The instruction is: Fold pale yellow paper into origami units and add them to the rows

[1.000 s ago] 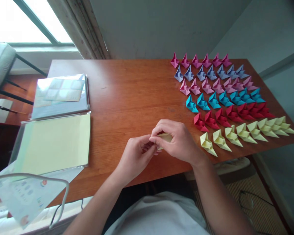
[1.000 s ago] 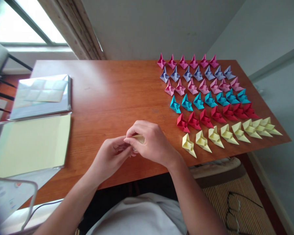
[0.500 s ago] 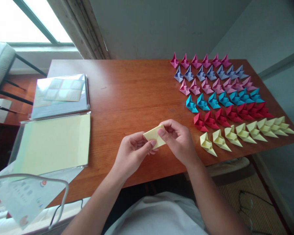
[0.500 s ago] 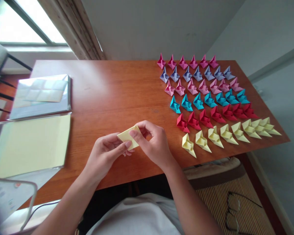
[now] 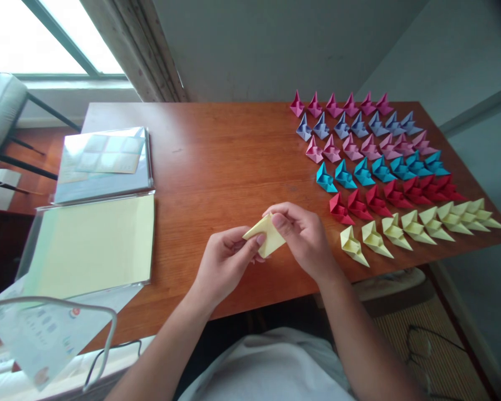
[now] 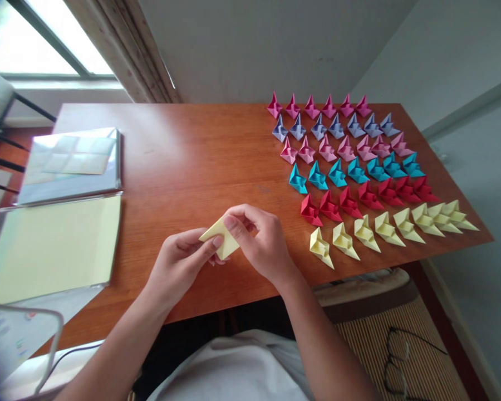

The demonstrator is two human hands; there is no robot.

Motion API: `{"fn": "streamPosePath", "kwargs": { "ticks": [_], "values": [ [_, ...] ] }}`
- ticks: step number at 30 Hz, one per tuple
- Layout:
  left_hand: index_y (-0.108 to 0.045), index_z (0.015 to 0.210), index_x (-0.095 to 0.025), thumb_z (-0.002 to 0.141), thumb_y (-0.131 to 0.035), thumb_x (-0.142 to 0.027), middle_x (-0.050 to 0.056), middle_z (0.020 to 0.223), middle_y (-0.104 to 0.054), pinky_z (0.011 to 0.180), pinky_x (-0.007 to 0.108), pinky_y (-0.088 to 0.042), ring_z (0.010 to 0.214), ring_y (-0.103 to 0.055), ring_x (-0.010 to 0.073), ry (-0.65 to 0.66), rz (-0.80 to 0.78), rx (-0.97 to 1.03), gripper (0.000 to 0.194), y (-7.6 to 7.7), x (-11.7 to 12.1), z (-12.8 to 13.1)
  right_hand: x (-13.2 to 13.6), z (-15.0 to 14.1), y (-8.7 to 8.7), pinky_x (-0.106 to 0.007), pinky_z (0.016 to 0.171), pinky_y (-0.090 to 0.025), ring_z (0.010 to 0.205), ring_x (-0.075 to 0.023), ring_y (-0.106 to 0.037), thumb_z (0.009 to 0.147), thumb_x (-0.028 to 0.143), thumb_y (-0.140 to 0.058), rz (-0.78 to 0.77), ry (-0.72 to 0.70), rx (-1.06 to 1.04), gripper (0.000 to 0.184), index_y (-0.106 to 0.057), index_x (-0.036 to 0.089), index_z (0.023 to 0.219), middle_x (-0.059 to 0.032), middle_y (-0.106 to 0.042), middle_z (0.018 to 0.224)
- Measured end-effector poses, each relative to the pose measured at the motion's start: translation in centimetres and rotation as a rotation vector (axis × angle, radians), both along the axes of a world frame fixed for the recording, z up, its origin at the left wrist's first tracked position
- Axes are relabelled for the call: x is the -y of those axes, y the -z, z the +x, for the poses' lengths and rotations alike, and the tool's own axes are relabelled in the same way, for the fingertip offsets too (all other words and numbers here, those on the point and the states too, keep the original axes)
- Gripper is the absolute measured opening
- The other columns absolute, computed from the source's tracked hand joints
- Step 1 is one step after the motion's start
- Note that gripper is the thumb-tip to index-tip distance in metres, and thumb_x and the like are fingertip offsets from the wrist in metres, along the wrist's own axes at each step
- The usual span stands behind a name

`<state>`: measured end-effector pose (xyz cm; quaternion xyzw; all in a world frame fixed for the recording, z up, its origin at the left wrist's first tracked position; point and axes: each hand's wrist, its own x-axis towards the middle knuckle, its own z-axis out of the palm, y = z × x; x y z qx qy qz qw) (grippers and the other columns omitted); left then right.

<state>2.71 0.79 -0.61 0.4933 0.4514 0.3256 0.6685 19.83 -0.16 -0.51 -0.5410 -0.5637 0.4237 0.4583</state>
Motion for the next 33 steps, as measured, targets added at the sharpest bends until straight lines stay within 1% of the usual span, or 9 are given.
{"fn": "streamPosePath", "kwargs": {
  "ticks": [4,10,15,18,20,23,27,30,33],
  "values": [
    [-0.072,0.074,-0.014,0.086,-0.071,-0.045,0.004,0.068,-0.071,0.059,0.021,-0.051,0.062,-0.063,0.0139,-0.011,-0.037,0.003,0.034,-0.1,0.1,0.1,0.2,0.1,0.2,-0.025,0.055,-0.044,0.060,-0.0133,-0.057,0.095,0.042,-0.061,0.003,0.059,0.073,0.027,-0.066,0.021,0.079,0.0010,-0.064,0.068],
    [-0.075,0.085,-0.014,0.078,-0.081,-0.035,0.004,0.072,-0.073,0.062,0.022,-0.054,0.065,-0.066,0.0146,0.011,-0.073,0.060,0.024,0.0,0.1,0.3,0.1,0.0,-0.1,-0.025,0.056,-0.043,0.058,-0.0113,-0.055,0.095,0.036,-0.064,0.134,0.136,0.186,0.023,-0.067,0.021,0.077,0.0017,-0.066,0.068],
    [-0.073,0.081,-0.014,0.078,-0.081,-0.034,0.002,0.070,-0.072,0.062,0.021,-0.053,0.063,-0.064,0.0130,-0.065,-0.042,0.039,0.022,0.1,0.0,0.4,0.1,0.2,0.4,-0.025,0.058,-0.046,0.063,-0.0133,-0.060,0.095,0.039,-0.063,0.090,0.124,0.132,0.022,-0.067,0.022,0.082,0.0005,-0.067,0.072],
    [-0.072,0.082,-0.014,0.080,-0.080,-0.037,0.003,0.070,-0.072,0.062,0.022,-0.052,0.063,-0.064,0.0140,-0.045,-0.025,0.004,0.025,-0.2,0.0,0.4,0.3,0.5,0.6,-0.025,0.056,-0.045,0.061,-0.0131,-0.058,0.095,0.038,-0.064,0.094,0.143,0.170,0.022,-0.067,0.022,0.081,0.0005,-0.067,0.070],
    [-0.071,0.082,-0.014,0.085,-0.073,-0.041,0.004,0.072,-0.072,0.063,0.023,-0.052,0.066,-0.065,0.0150,-0.017,0.005,-0.017,0.027,-0.3,0.0,0.3,0.4,0.7,0.6,-0.025,0.055,-0.043,0.060,-0.0126,-0.057,0.095,0.038,-0.064,0.099,0.153,0.202,0.022,-0.067,0.021,0.080,0.0007,-0.066,0.070],
    [-0.072,0.091,-0.016,0.095,-0.059,-0.042,0.004,0.081,-0.074,0.066,0.023,-0.053,0.072,-0.067,0.0158,-0.060,0.170,-0.144,0.029,-0.1,-0.1,-0.1,0.4,1.0,0.8,-0.025,0.054,-0.043,0.059,-0.0126,-0.057,0.095,0.038,-0.063,0.065,0.105,0.240,0.023,-0.067,0.021,0.081,0.0009,-0.067,0.070],
    [-0.068,0.107,-0.021,0.095,-0.061,-0.030,0.002,0.089,-0.074,0.072,0.025,-0.051,0.077,-0.068,0.0162,-0.147,0.585,-0.651,0.017,1.0,0.3,-0.6,0.7,1.2,1.7,-0.026,0.058,-0.042,0.061,-0.0130,-0.057,0.097,0.037,-0.061,0.066,0.000,0.366,0.023,-0.066,0.021,0.082,0.0006,-0.067,0.072],
    [-0.067,0.105,-0.021,0.095,-0.059,-0.023,0.005,0.096,-0.072,0.073,0.029,-0.049,0.083,-0.066,0.0194,-0.089,0.856,-0.903,0.013,1.9,0.8,-0.7,0.9,1.0,2.5,-0.029,0.064,-0.041,0.066,-0.0143,-0.057,0.100,0.033,-0.057,0.129,-0.030,0.552,0.024,-0.064,0.021,0.081,-0.0009,-0.065,0.074],
    [-0.068,0.102,-0.019,0.096,-0.054,-0.014,0.007,0.099,-0.069,0.077,0.031,-0.050,0.087,-0.062,0.0208,0.033,1.043,-0.922,0.016,2.3,1.0,-0.6,1.0,0.8,3.0,-0.032,0.072,-0.043,0.076,-0.0182,-0.057,0.101,0.032,-0.055,0.195,-0.044,0.714,0.024,-0.063,0.021,0.080,-0.0037,-0.065,0.078]
  ]
}}
